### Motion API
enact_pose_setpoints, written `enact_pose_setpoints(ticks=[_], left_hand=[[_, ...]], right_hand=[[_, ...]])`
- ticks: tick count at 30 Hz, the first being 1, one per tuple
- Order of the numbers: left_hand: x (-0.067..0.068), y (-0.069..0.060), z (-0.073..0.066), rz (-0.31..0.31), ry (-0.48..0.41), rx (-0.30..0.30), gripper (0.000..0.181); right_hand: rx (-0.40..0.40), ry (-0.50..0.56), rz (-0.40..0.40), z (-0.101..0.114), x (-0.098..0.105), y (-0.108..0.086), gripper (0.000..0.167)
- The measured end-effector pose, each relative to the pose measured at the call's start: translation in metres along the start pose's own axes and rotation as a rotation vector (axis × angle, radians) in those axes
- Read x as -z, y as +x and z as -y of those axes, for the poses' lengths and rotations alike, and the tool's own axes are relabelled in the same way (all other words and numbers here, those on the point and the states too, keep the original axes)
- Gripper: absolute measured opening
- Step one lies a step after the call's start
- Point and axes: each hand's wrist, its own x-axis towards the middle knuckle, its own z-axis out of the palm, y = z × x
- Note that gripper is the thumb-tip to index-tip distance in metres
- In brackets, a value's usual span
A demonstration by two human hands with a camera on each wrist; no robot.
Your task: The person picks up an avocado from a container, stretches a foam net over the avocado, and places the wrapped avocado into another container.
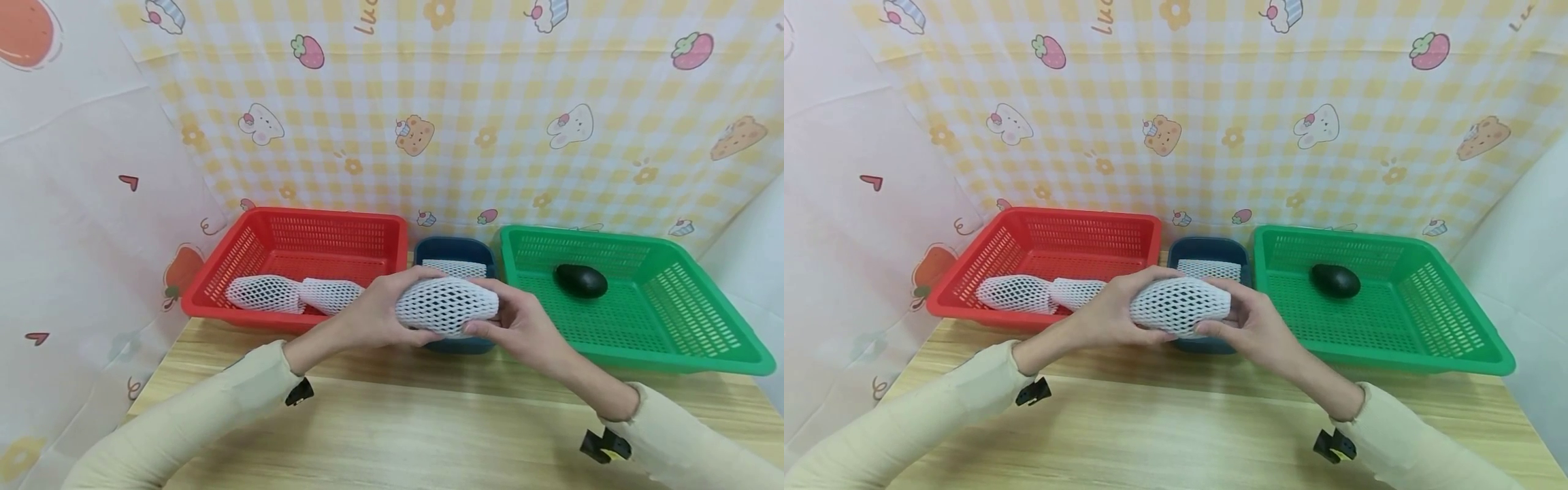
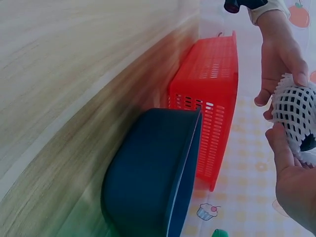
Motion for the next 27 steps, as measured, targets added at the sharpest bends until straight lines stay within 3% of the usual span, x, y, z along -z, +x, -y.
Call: enact_pose_setpoints(ticks=[6, 11, 19, 27], left_hand=[[0.003, -0.001, 0.004, -0.016, 0.008, -0.024, 0.078], [0.011, -0.004, 0.009, -0.057, 0.040, -0.037, 0.079], [0.024, -0.010, 0.015, -0.068, 0.089, 0.002, 0.078], [0.039, -0.016, 0.016, -0.084, 0.143, 0.065, 0.079]], right_hand=[[-0.036, -0.058, 0.004, 0.000, 0.007, -0.004, 0.056], [-0.048, -0.220, -0.020, -0.003, 0.022, -0.011, 0.044], [-0.050, -0.586, -0.079, -0.015, 0.049, -0.022, 0.026], [-0.106, -0.693, -0.058, -0.016, 0.059, -0.028, 0.028]])
